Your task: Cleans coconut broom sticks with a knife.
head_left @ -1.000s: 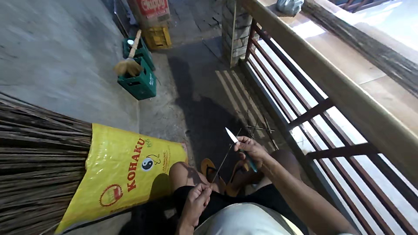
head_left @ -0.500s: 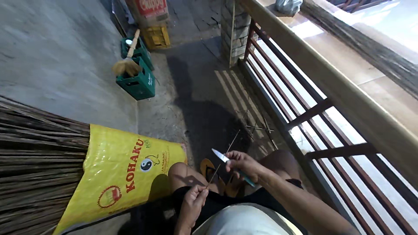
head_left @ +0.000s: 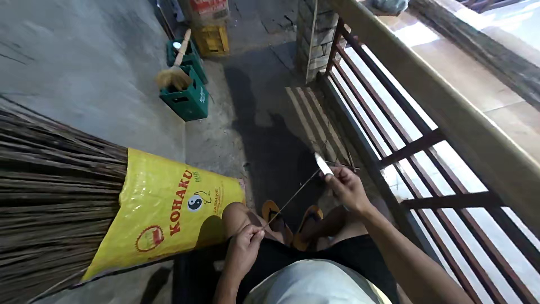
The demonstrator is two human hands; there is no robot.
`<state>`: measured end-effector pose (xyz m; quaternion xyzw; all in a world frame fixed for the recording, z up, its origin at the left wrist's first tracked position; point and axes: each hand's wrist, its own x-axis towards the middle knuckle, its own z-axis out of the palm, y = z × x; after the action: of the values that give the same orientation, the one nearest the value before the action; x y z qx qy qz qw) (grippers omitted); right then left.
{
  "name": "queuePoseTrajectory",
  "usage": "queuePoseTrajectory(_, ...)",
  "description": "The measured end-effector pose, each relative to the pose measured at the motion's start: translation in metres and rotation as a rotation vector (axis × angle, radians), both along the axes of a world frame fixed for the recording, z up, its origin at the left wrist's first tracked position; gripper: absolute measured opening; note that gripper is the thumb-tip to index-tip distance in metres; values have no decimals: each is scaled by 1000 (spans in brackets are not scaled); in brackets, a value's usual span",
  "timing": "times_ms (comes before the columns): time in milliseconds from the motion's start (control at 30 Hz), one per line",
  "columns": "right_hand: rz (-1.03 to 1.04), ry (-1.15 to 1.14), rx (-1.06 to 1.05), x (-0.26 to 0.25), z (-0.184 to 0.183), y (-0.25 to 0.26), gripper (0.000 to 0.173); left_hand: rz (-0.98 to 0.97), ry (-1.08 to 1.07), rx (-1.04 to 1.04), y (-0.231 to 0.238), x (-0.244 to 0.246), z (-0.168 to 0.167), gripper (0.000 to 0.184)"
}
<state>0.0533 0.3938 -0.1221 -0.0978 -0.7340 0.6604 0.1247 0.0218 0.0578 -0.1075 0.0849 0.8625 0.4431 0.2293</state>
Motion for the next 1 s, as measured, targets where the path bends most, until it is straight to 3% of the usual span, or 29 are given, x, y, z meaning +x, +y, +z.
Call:
queuePoseTrajectory(100, 315, 94, 447, 10, 13, -9, 29, -142, 88, -106, 21, -8, 27, 19)
queuePoseTrajectory(200, 424, -35, 502, 15, 13, -8, 27, -301, 226, -205, 42, -18, 50, 21)
queuePoseTrajectory(300, 312, -46, 277, 22, -9, 3, 28, -396, 488, -187, 61, -24, 67, 25)
queuePoseTrajectory(367, 207, -35, 30, 26, -21, 8, 26, -384, 766, 1, 70, -27, 69, 26)
queuePoseTrajectory(433, 101, -26, -231, 30, -31, 13, 23, -331, 859, 249, 77, -27, 74, 23)
queuePoseTrajectory(567, -79, -64, -519, 39, -44, 11, 20, -186, 780, 520, 88, -16, 53, 17)
queuePoseTrajectory(733, -130, -227, -800, 40, -45, -21, 21, -112, 467, 457, 112, -3, 7, 26)
queuePoseTrajectory(867, -55, -303, -1006, 36, -46, -50, 20, -76, 279, 408, 133, 0, -12, 34)
queuePoseTrajectory(1000, -17, -324, -1085, 32, -37, -73, 19, 55, 187, 470, 150, 1, -17, 27)
